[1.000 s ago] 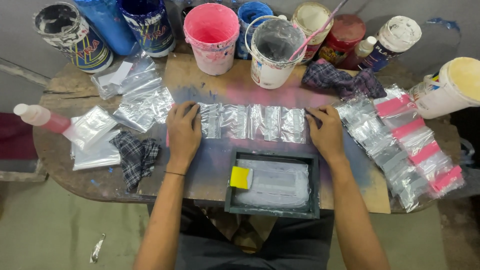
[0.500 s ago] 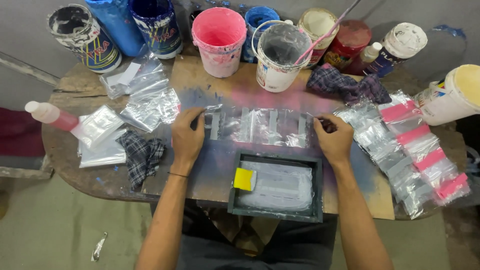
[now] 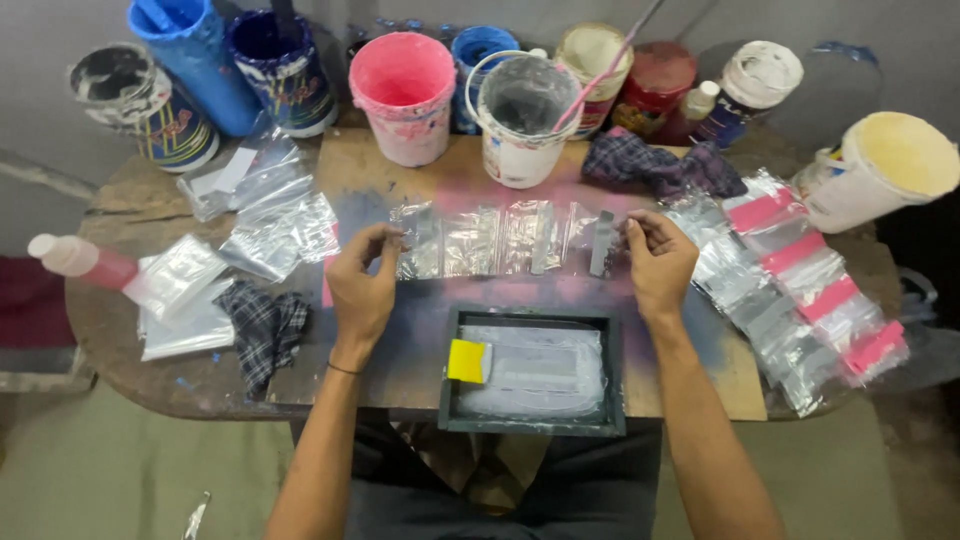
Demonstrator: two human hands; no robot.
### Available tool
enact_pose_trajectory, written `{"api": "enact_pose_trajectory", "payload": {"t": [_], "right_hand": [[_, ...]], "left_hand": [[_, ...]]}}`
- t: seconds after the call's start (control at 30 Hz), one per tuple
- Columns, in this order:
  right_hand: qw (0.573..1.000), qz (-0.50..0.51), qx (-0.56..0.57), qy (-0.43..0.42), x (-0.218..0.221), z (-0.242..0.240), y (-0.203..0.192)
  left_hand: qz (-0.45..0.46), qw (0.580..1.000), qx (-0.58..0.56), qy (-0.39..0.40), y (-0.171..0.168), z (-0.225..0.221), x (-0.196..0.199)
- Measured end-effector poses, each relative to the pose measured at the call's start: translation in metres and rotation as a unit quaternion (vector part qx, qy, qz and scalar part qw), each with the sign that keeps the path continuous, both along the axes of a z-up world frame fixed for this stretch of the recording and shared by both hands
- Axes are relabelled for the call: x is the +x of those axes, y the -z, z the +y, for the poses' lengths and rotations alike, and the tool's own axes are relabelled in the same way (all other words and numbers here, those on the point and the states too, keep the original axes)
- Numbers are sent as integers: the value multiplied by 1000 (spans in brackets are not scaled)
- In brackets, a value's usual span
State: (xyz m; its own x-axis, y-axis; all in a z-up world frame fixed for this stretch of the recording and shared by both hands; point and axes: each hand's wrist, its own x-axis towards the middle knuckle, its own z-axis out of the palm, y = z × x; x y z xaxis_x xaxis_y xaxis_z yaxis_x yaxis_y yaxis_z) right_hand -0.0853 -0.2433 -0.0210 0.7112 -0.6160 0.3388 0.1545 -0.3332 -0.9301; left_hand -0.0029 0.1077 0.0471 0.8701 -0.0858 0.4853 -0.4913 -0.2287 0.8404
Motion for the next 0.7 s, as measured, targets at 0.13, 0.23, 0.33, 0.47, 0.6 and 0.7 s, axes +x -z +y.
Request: {"api": "enact_pose_trajectory", "payload": {"t": [0.13,0.23,0.33,0.47,0.6,0.7], "right_hand": [[998,-46,19,27,-15,-11,-14],[994,-52,11,98,-49,-29,-27],[980,-18,57,189,-95,-52,-29],[955,5,69,289,-161,-82,-20],[929,10,63,364,-213,-106,4],[907,22,89,410,-234,-113,10]], "left_hand": [[-18,999,8,26,-22,-18,-3],[-14,997,-2,82,-34,-51,0],[18,987,-1,158,-40,-94,4],[19,957,48,287,-37,-172,12],[8,927,129,351,-18,-250,13],[45,908,140,392,-22,-290,5]]}}
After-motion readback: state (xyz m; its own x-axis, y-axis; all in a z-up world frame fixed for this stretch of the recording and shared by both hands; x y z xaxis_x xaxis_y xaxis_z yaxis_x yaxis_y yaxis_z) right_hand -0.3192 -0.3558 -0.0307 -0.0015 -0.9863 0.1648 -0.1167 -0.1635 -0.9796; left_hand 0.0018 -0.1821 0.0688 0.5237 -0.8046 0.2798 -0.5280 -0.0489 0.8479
